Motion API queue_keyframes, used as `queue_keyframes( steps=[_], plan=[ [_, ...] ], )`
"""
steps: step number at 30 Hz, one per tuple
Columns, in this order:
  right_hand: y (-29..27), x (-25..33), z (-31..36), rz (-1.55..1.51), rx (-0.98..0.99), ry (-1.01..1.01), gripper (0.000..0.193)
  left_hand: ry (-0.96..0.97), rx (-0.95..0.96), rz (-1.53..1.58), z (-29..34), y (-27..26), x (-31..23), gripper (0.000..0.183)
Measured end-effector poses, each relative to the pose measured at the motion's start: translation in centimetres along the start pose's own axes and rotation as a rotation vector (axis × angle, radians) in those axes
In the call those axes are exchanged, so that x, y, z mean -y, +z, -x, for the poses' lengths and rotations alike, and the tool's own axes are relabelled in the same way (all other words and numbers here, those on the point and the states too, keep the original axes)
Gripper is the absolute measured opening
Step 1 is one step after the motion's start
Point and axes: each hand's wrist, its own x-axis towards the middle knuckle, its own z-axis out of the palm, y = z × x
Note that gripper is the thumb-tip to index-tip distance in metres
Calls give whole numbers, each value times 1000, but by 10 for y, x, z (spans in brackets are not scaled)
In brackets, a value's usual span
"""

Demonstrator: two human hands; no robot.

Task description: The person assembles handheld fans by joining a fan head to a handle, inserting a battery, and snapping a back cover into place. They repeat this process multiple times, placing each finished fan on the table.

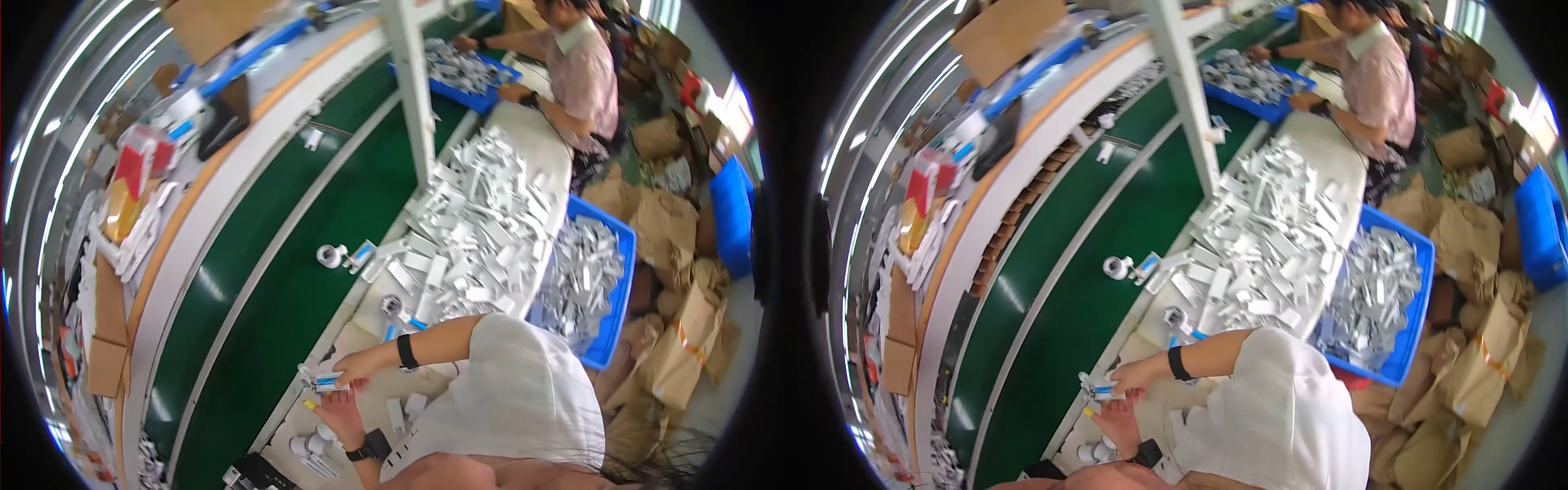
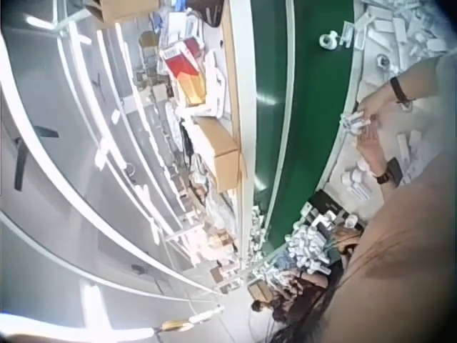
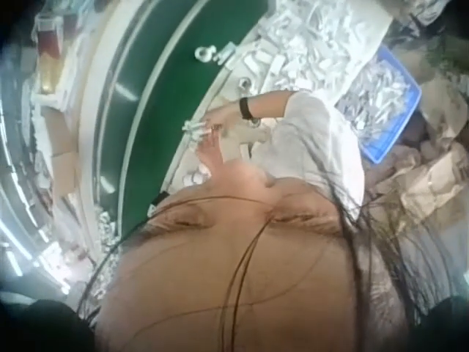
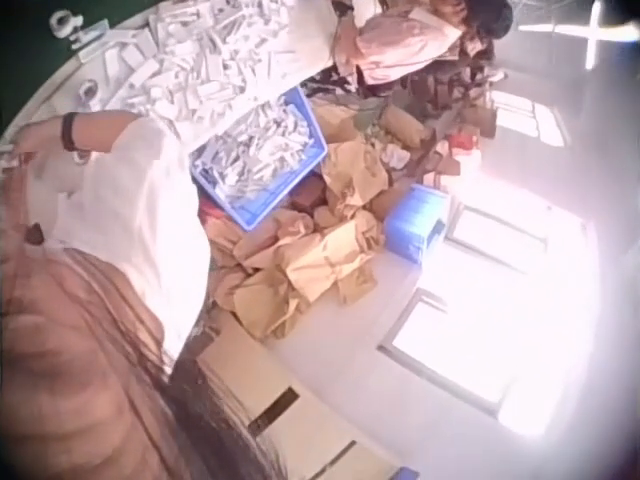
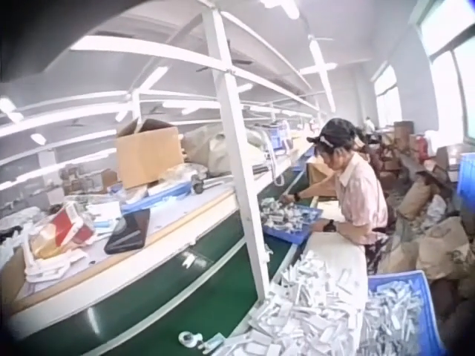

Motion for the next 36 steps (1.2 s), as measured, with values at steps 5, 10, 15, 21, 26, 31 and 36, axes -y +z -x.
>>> queue_keyframes(
  steps=[5, 10, 15, 21, 26, 31, 36],
  plan=[
    [42, 5, 88, -111, -36, -82, 32, 155, 20, -220, 19, 42, 15, 49],
    [63, -8, 123, -180, -186, -221, 31, 126, 103, -355, 45, 68, 25, 42],
    [63, -13, 174, 832, -665, -635, 40, 215, 27, -537, 80, 100, 25, 33],
    [42, 8, 216, 886, -752, -749, 73, -113, 232, -512, 121, 130, 15, 27],
    [35, -26, 217, -335, -170, -423, 82, -206, 302, -213, 123, 133, 21, 24],
    [37, -11, 233, -695, -122, -223, 80, -183, 284, -220, 131, 123, 23, 24],
    [31, 23, 247, -51, -340, -508, 75, -290, 278, -558, 137, 113, 28, 20]
  ],
)
